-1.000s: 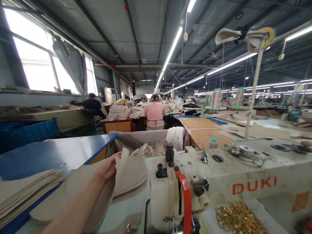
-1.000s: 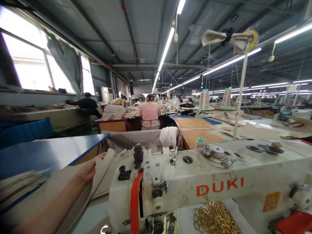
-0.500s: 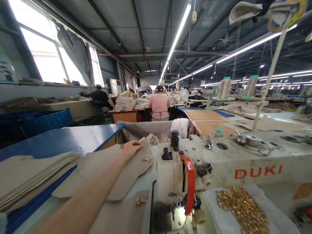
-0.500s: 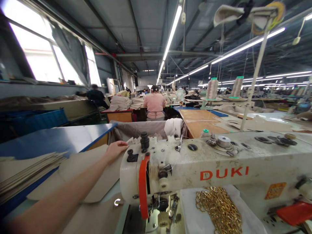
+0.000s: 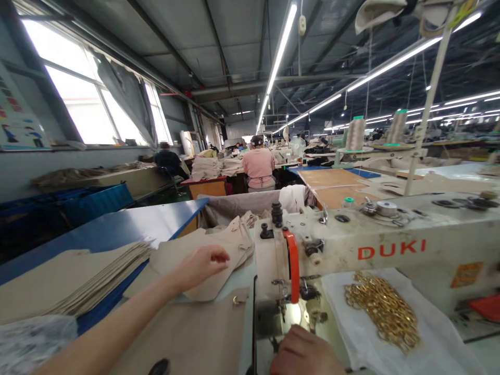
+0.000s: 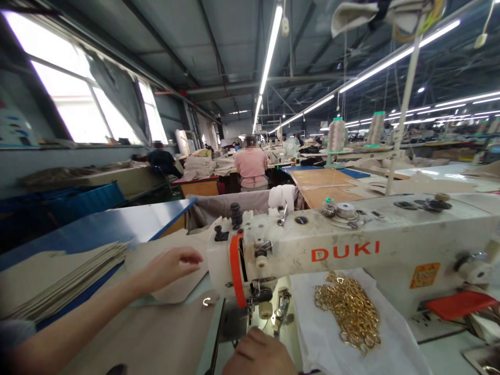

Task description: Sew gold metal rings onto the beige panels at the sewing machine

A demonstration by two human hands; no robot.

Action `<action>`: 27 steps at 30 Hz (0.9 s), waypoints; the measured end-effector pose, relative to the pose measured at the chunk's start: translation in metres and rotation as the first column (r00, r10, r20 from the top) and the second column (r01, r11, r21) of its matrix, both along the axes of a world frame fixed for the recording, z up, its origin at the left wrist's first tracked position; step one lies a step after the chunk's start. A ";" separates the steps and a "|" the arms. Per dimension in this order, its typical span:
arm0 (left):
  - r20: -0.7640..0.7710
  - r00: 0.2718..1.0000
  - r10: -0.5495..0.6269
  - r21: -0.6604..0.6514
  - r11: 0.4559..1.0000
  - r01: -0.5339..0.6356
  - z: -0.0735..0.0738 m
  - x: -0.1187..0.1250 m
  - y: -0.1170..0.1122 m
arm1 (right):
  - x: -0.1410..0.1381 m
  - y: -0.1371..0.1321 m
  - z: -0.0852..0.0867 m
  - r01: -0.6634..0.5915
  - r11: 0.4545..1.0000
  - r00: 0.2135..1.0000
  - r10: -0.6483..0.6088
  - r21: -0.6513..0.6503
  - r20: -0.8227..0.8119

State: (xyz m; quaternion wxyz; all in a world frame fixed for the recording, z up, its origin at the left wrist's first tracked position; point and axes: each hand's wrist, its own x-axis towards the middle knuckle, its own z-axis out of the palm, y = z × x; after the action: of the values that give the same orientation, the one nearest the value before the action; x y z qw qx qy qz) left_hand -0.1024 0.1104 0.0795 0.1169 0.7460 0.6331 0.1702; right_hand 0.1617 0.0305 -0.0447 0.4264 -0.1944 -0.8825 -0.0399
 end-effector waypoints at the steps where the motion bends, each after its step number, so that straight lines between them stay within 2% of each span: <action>1: -0.006 0.999 -0.051 -0.016 0.999 0.051 -0.005 0.007 -0.014 | 0.000 -0.003 0.005 0.011 0.999 1.000 -0.011 -0.035 0.003; 4: -0.014 0.987 -0.161 -0.047 0.986 0.160 -0.025 0.029 -0.046 | 0.004 -0.012 0.021 0.010 0.985 0.998 0.002 -0.170 0.069; 8: -0.021 0.986 -0.163 -0.033 0.986 0.162 -0.043 0.044 -0.055 | 0.011 -0.019 0.034 0.005 0.956 0.997 0.018 -0.295 0.075; 13: -0.034 0.985 -0.170 -0.020 0.985 0.169 -0.041 0.048 -0.049 | 0.014 -0.021 0.039 0.012 0.944 0.999 0.002 -0.329 0.042; 21: -0.068 0.980 -0.189 0.001 0.982 0.189 -0.039 0.049 -0.054 | 0.013 -0.022 0.041 -0.014 0.953 0.999 0.023 -0.302 0.026; 27: -0.118 0.975 -0.186 0.008 0.982 0.189 -0.041 0.049 -0.053 | 0.016 -0.025 0.046 -0.015 0.934 1.000 0.015 -0.358 -0.004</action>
State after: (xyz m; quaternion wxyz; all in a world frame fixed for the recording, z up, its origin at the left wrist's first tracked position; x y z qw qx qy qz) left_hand -0.0538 0.0573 0.0389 0.0879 0.8122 0.5640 0.1205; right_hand 0.1781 0.0052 0.0011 0.3846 -0.2622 -0.8763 0.1246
